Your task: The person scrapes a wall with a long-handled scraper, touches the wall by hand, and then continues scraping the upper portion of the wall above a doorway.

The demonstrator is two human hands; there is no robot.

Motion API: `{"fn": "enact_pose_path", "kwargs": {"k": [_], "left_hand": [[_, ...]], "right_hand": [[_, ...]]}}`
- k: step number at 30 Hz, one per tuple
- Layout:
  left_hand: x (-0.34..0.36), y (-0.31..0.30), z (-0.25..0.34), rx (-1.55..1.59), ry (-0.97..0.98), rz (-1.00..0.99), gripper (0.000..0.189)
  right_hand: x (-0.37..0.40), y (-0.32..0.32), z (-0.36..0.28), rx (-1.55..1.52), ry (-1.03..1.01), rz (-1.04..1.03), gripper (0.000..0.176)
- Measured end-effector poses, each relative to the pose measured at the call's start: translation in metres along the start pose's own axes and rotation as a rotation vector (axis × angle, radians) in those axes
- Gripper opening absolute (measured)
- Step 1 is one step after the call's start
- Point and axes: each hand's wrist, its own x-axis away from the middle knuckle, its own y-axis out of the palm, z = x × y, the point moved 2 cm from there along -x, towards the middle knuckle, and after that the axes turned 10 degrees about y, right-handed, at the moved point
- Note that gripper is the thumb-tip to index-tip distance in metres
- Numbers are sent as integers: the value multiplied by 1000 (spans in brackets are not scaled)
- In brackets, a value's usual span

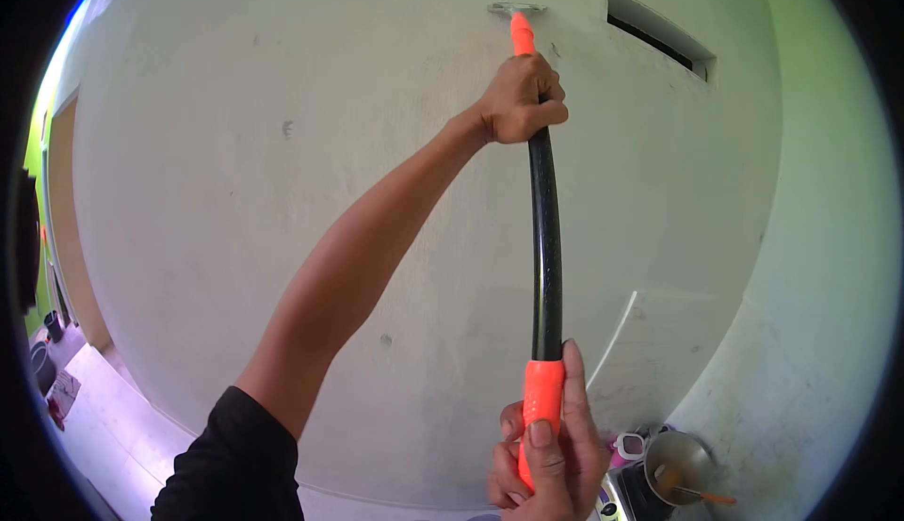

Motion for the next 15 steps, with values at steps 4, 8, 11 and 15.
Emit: {"fn": "enact_pose_path", "kwargs": {"k": [4, 8, 11, 15], "left_hand": [[0, 2, 5, -43, -40, -53, 32], [3, 3, 7, -22, 90, 4, 34], [-16, 3, -7, 43, -48, 6, 34], [-21, 6, -2, -24, -57, -24, 31]], "right_hand": [[6, -11, -4, 50, -5, -28, 64], [14, -20, -6, 41, 7, -101, 63], [-15, -28, -18, 45, -35, -239, 68], [-4, -45, -31, 126, -93, -242, 58]]}}
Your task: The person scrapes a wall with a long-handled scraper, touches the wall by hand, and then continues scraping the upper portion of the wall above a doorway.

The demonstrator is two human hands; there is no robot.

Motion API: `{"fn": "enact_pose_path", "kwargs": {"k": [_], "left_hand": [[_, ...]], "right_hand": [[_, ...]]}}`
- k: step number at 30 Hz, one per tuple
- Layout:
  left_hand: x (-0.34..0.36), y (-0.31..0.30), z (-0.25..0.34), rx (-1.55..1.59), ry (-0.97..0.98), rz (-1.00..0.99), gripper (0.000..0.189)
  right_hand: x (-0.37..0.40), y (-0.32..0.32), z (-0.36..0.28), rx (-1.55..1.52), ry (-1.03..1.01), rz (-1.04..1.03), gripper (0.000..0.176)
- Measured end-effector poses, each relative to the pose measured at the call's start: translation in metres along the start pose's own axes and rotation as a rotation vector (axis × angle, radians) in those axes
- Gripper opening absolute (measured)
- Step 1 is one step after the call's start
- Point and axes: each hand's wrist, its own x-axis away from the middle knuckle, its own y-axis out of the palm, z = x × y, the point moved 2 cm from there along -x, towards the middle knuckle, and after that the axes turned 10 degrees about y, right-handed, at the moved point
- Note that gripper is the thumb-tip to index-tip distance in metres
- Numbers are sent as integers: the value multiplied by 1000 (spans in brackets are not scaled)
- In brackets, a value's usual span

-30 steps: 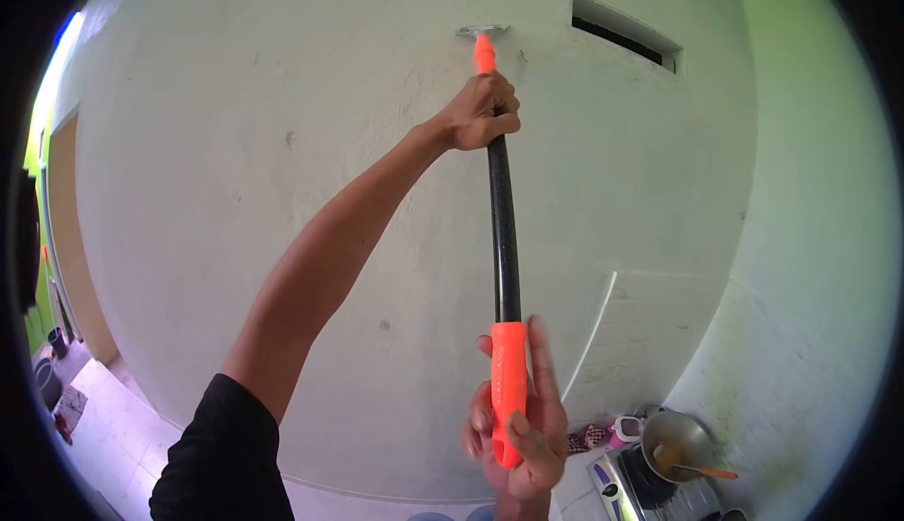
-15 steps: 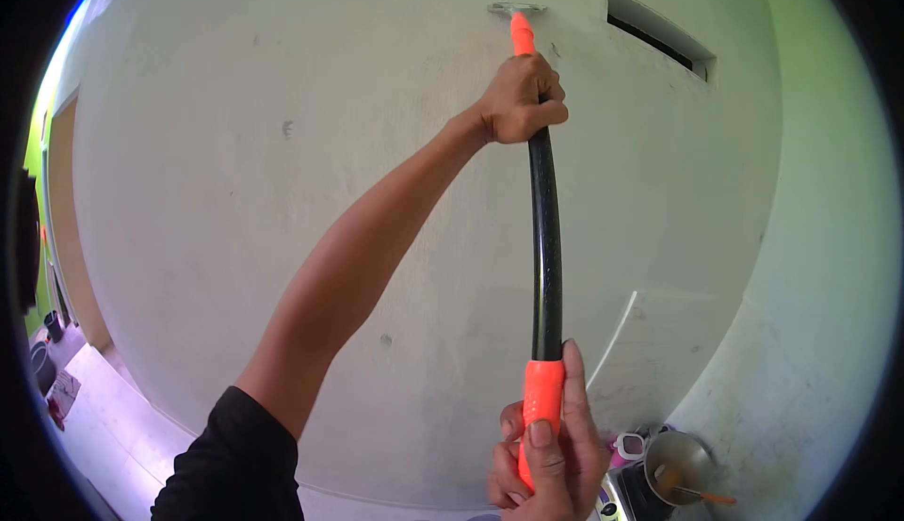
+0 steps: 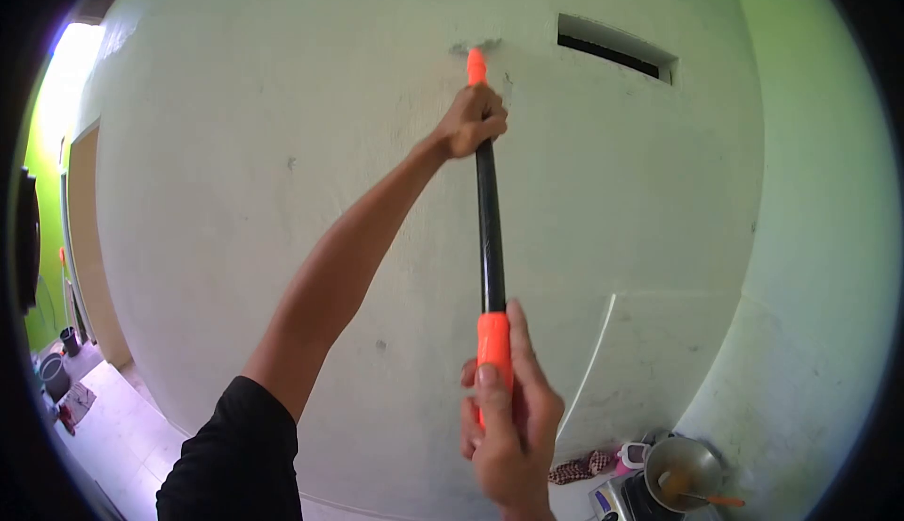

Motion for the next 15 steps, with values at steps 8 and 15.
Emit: {"fn": "enact_pose_path", "kwargs": {"k": [8, 15], "left_hand": [[-24, -7, 5, 52, -178, -19, 25], [-9, 3, 15, 25, -69, -35, 28]], "right_hand": [[-11, -12, -31, -13, -38, -5, 56], [-2, -30, -14, 25, -61, -64, 56]]}}
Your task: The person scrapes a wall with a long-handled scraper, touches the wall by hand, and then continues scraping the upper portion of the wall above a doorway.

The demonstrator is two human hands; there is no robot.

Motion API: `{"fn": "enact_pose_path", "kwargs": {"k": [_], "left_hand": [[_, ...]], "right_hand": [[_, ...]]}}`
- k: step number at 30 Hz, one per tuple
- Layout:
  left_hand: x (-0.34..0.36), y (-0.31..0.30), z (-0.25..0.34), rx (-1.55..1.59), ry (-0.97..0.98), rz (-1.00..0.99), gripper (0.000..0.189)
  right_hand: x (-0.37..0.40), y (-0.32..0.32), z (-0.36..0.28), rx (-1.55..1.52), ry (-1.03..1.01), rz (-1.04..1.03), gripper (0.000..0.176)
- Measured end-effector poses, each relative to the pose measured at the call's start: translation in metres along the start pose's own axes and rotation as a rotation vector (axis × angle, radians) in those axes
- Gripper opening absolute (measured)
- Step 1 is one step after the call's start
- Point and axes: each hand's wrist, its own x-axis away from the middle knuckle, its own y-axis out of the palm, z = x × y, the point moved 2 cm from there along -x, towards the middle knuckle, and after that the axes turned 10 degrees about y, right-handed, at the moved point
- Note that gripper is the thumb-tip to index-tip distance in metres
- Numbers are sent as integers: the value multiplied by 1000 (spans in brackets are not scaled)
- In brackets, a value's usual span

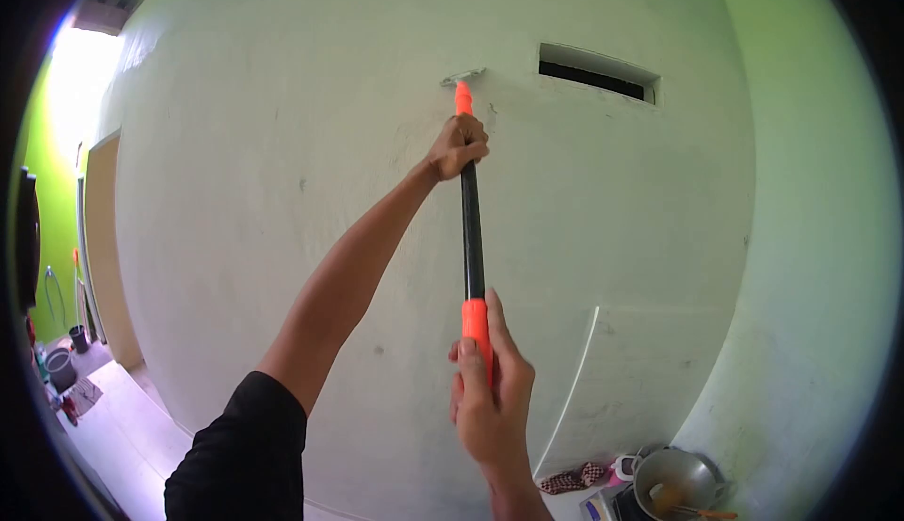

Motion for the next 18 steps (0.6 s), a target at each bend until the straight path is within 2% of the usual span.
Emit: {"fn": "enact_pose_path", "kwargs": {"k": [2, 5, 6, 9, 10, 13, 18], "left_hand": [[-12, -6, -2, 4, -90, -6, 29], [-6, -6, 12, -33, -94, -23, 30], [1, -3, 21, 3, -75, -13, 29], [16, 3, 5, -6, 47, 37, 28], [12, -1, 6, -4, -24, -36, 27], [-5, -5, 11, 13, -133, -3, 28], [33, 12, 23, -174, -30, -47, 29]], "right_hand": [[-3, 1, -13, -37, 15, -13, 55], [11, -1, -17, -4, 0, -10, 55], [22, -3, -17, -13, 31, -9, 55], [14, -2, 17, 74, -99, -3, 55], [10, -1, 15, 48, -70, -2, 55], [4, -5, -10, -80, 29, -13, 55], [20, -19, 42, -20, -37, -19, 55]]}}
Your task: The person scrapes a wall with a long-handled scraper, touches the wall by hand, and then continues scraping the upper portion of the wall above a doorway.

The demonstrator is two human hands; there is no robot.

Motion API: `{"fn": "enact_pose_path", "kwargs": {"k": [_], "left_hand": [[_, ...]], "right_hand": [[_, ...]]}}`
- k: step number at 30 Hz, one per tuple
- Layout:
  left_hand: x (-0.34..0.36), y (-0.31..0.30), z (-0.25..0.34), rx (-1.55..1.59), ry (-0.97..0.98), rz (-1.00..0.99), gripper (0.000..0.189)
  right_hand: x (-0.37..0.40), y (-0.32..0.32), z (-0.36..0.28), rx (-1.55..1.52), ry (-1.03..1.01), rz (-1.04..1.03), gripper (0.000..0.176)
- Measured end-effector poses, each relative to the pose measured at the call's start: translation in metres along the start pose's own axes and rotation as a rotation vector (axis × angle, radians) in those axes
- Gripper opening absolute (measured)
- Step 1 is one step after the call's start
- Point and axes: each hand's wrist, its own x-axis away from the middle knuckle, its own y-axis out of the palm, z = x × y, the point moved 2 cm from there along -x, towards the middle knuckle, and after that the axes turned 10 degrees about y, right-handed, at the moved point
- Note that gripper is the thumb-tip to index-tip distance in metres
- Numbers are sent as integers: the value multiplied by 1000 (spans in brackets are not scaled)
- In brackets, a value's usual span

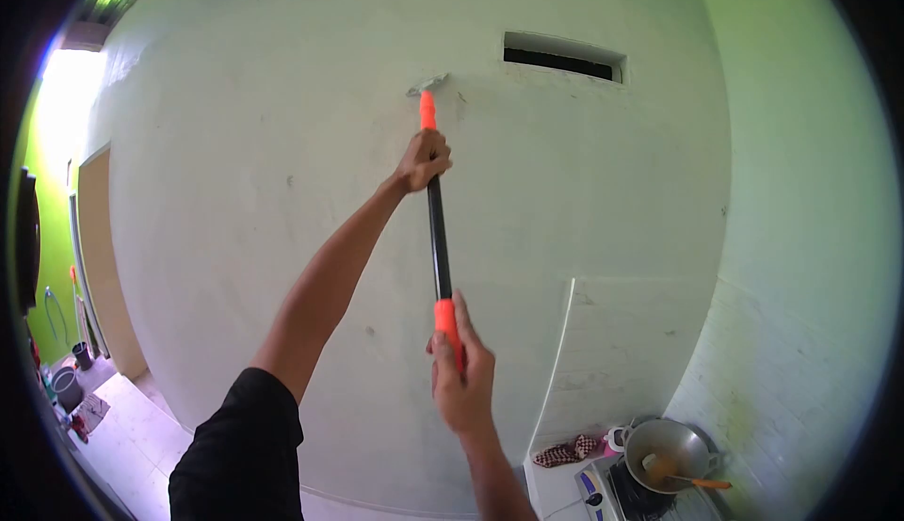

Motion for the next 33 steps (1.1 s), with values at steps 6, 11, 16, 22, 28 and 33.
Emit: {"fn": "enact_pose_path", "kwargs": {"k": [6, 11, 16, 22, 28, 33], "left_hand": [[59, 18, 26, -1, 49, -102, 29], [57, 14, 23, -4, 80, -75, 30], [33, 11, 12, 12, 118, 10, 31], [12, 0, -22, 82, 77, 36, 31], [-6, -11, -19, 193, -73, 107, 30], [-7, -6, -41, 66, 92, 64, 32]], "right_hand": [[35, 6, 64, 15, 16, 49, 55], [29, 7, 57, 0, 68, 47, 55], [14, 3, 41, 17, -28, 51, 55], [-13, 18, 16, 93, -19, 29, 55], [-24, 19, -4, 123, -24, 41, 55], [-37, 14, 13, 190, -71, 81, 54]]}}
